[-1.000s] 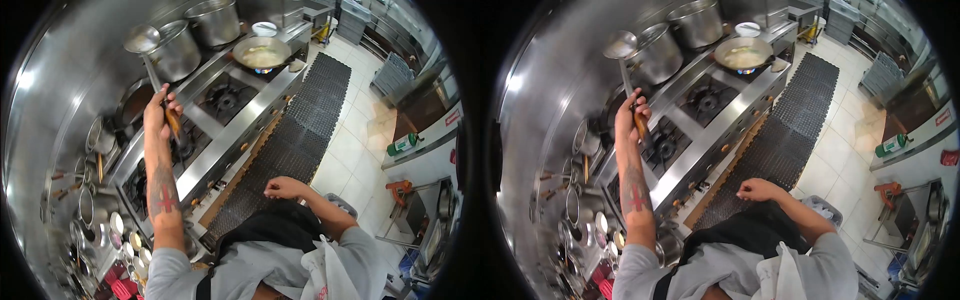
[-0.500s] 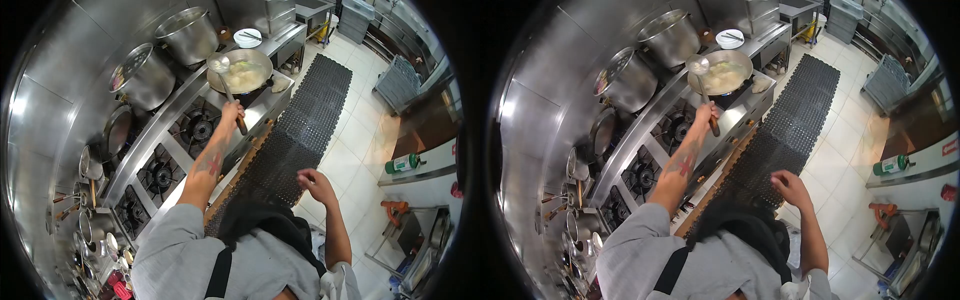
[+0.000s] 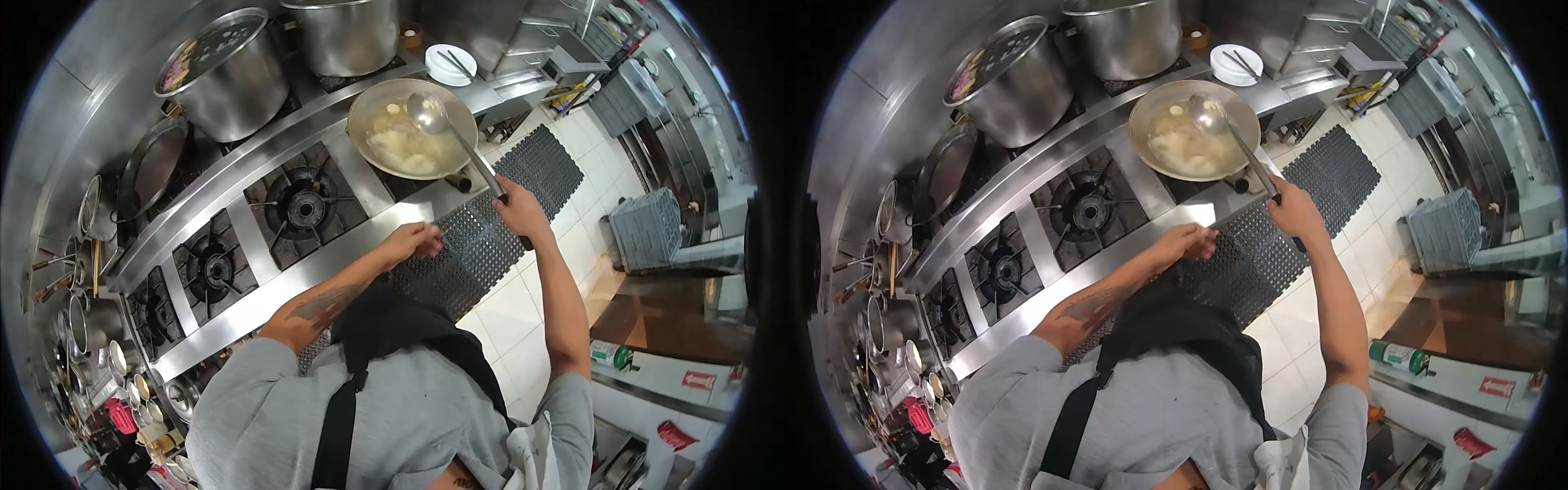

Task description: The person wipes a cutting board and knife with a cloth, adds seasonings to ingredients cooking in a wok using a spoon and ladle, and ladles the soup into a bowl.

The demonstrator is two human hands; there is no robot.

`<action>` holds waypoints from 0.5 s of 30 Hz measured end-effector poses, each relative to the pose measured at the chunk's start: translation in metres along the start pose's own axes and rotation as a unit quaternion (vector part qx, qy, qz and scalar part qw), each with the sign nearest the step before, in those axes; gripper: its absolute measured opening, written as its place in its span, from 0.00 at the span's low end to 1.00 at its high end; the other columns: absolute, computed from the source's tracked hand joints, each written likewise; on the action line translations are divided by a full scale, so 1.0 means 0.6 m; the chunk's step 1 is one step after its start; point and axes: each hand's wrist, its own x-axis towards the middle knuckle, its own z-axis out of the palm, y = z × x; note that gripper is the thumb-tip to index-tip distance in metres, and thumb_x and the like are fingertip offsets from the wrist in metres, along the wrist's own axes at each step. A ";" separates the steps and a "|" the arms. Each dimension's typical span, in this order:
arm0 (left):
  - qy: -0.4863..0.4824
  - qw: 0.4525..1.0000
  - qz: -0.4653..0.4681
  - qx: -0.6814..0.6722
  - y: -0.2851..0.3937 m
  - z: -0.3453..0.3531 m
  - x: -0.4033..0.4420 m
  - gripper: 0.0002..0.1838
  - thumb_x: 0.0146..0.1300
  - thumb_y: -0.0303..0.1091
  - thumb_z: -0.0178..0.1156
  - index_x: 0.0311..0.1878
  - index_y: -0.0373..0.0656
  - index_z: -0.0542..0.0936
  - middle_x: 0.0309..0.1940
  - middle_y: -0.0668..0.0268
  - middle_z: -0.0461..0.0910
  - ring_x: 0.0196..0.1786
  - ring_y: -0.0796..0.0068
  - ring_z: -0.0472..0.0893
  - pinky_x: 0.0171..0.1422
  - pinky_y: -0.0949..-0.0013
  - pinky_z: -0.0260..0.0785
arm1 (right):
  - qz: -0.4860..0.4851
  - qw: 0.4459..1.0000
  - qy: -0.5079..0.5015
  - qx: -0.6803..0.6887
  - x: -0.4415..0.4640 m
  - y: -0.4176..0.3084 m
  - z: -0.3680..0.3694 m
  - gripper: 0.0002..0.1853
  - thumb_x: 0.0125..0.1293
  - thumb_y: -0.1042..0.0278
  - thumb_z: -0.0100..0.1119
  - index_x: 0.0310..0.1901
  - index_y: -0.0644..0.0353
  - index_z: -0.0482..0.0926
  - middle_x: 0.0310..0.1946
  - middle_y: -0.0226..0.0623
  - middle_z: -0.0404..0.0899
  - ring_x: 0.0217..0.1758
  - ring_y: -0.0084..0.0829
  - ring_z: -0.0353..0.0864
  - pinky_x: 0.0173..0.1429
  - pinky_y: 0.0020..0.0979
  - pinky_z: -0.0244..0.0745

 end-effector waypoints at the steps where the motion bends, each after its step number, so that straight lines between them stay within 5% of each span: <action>1: 0.003 1.000 -0.002 -0.006 -0.003 -0.018 0.000 0.24 0.78 0.52 0.50 0.61 0.41 0.76 0.43 0.65 0.83 0.38 0.77 0.82 0.43 0.72 0.72 | 0.025 0.999 -0.032 -0.018 0.025 0.000 -0.008 0.29 0.64 0.70 0.61 0.68 0.64 0.70 0.45 0.55 0.84 0.45 0.53 0.86 0.52 0.40 0.79; 3: 0.006 0.999 -0.033 0.029 -0.017 -0.035 -0.003 0.22 0.77 0.51 0.52 0.49 0.40 0.82 0.30 0.68 0.83 0.31 0.81 0.79 0.37 0.75 0.68 | 0.049 0.995 -0.075 -0.041 0.057 0.021 -0.003 0.30 0.63 0.69 0.62 0.68 0.66 0.70 0.47 0.58 0.83 0.49 0.57 0.84 0.54 0.41 0.78; 6: 0.004 0.997 -0.057 0.045 -0.025 -0.042 -0.005 0.22 0.77 0.52 0.52 0.43 0.40 0.83 0.24 0.69 0.81 0.25 0.82 0.75 0.32 0.75 0.66 | 0.020 0.998 -0.046 -0.048 0.079 0.056 0.013 0.30 0.63 0.67 0.63 0.66 0.64 0.72 0.36 0.60 0.83 0.40 0.51 0.86 0.46 0.45 0.80; 9: 0.020 0.994 -0.099 0.032 -0.043 -0.028 0.011 0.23 0.76 0.52 0.53 0.39 0.39 0.83 0.21 0.70 0.78 0.24 0.83 0.74 0.32 0.76 0.65 | 0.122 0.971 -0.176 0.110 0.084 0.075 -0.010 0.29 0.67 0.68 0.61 0.68 0.63 0.69 0.32 0.50 0.83 0.27 0.37 0.82 0.32 0.38 0.79; 10: 0.022 0.995 -0.100 0.023 -0.056 -0.016 0.024 0.23 0.76 0.52 0.53 0.39 0.39 0.83 0.21 0.70 0.78 0.24 0.83 0.74 0.32 0.76 0.65 | 0.231 0.884 -0.220 0.343 0.086 0.103 -0.009 0.28 0.70 0.69 0.59 0.70 0.62 0.67 0.32 0.45 0.81 0.24 0.29 0.77 0.27 0.33 0.74; 11: 0.014 0.994 -0.100 0.029 -0.072 -0.007 0.042 0.24 0.76 0.52 0.54 0.37 0.39 0.83 0.21 0.70 0.78 0.24 0.83 0.73 0.32 0.76 0.65 | 0.326 0.729 -0.243 0.550 0.089 0.128 -0.009 0.27 0.72 0.69 0.57 0.71 0.61 0.65 0.32 0.39 0.79 0.21 0.22 0.72 0.22 0.27 0.69; 12: 0.006 0.994 -0.098 0.037 -0.082 0.003 0.065 0.24 0.76 0.52 0.54 0.35 0.39 0.83 0.20 0.71 0.78 0.24 0.83 0.73 0.32 0.76 0.65 | 0.327 0.731 -0.248 0.546 0.096 0.148 -0.013 0.27 0.72 0.69 0.57 0.71 0.61 0.65 0.32 0.39 0.79 0.21 0.22 0.72 0.22 0.27 0.69; 14: 0.001 0.994 -0.106 0.032 -0.102 0.044 0.132 0.25 0.76 0.52 0.54 0.36 0.38 0.84 0.23 0.71 0.78 0.26 0.84 0.74 0.34 0.76 0.67 | 0.337 0.499 -0.323 0.730 0.111 0.189 -0.023 0.28 0.75 0.71 0.54 0.74 0.60 0.60 0.34 0.35 0.77 0.19 0.19 0.68 0.18 0.21 0.64; 15: -0.002 0.997 -0.071 0.031 -0.110 0.073 0.177 0.25 0.76 0.52 0.54 0.38 0.38 0.84 0.25 0.68 0.80 0.28 0.79 0.77 0.37 0.73 0.70 | 0.345 0.533 -0.328 0.699 0.120 0.208 -0.028 0.28 0.74 0.70 0.55 0.74 0.60 0.62 0.33 0.35 0.78 0.19 0.18 0.69 0.17 0.22 0.65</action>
